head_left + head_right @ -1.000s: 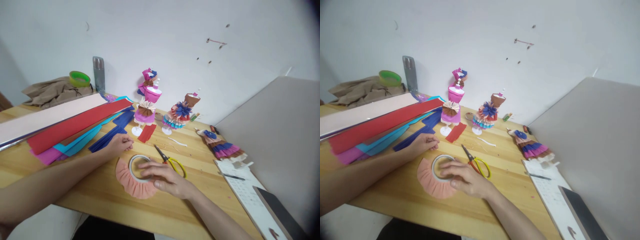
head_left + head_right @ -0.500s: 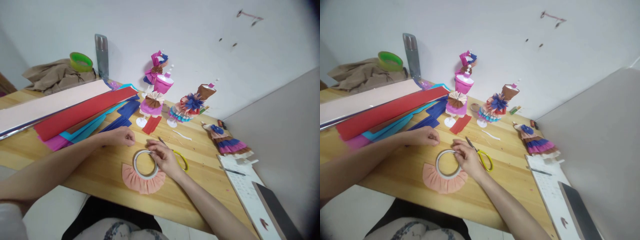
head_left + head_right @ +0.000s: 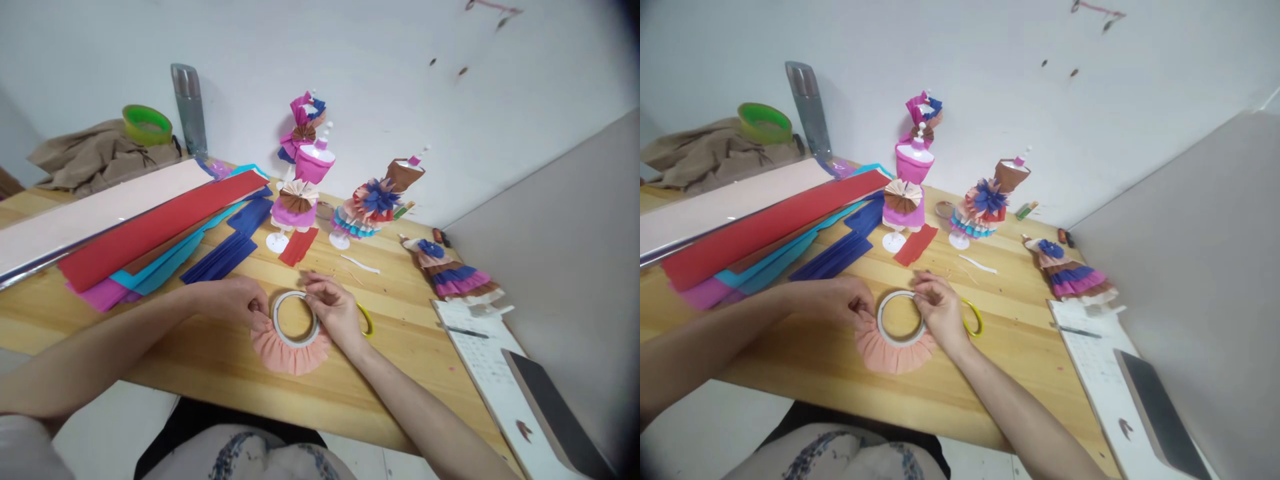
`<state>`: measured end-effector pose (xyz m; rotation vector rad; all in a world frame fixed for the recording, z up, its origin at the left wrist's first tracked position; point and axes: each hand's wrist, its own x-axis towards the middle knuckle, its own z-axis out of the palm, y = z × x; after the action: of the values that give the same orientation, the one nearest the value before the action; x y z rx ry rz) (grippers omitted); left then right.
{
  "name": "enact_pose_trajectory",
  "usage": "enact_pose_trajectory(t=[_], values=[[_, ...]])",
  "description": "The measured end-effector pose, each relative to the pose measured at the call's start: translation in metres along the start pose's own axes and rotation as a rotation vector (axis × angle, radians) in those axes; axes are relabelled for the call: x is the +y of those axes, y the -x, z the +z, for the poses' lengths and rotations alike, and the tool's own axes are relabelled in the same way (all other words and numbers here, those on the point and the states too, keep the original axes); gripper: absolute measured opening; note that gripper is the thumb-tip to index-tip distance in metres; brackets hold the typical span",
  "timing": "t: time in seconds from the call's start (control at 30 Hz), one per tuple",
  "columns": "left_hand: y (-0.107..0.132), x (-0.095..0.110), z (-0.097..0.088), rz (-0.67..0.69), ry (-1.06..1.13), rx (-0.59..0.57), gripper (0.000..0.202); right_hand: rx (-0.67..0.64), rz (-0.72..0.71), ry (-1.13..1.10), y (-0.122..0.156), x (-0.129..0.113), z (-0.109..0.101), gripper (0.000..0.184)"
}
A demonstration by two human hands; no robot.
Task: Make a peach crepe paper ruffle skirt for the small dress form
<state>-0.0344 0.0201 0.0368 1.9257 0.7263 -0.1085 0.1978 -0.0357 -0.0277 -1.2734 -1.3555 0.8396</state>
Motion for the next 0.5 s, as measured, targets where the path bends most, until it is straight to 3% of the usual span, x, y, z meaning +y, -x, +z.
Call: enact_pose_trajectory(t=[0.2,0.5], values=[[-0.012,-0.012,0.010,0.078,0.034,0.161,0.013,-0.016,0.020,-0.008,-0.001,0.001,-0.001,0.004],[-0.017,-0.018,0.013,0.158,0.045,0.248,0.011,-0.038,0.006,-0.013,-0.001,-0.003,0.001,0.002]])
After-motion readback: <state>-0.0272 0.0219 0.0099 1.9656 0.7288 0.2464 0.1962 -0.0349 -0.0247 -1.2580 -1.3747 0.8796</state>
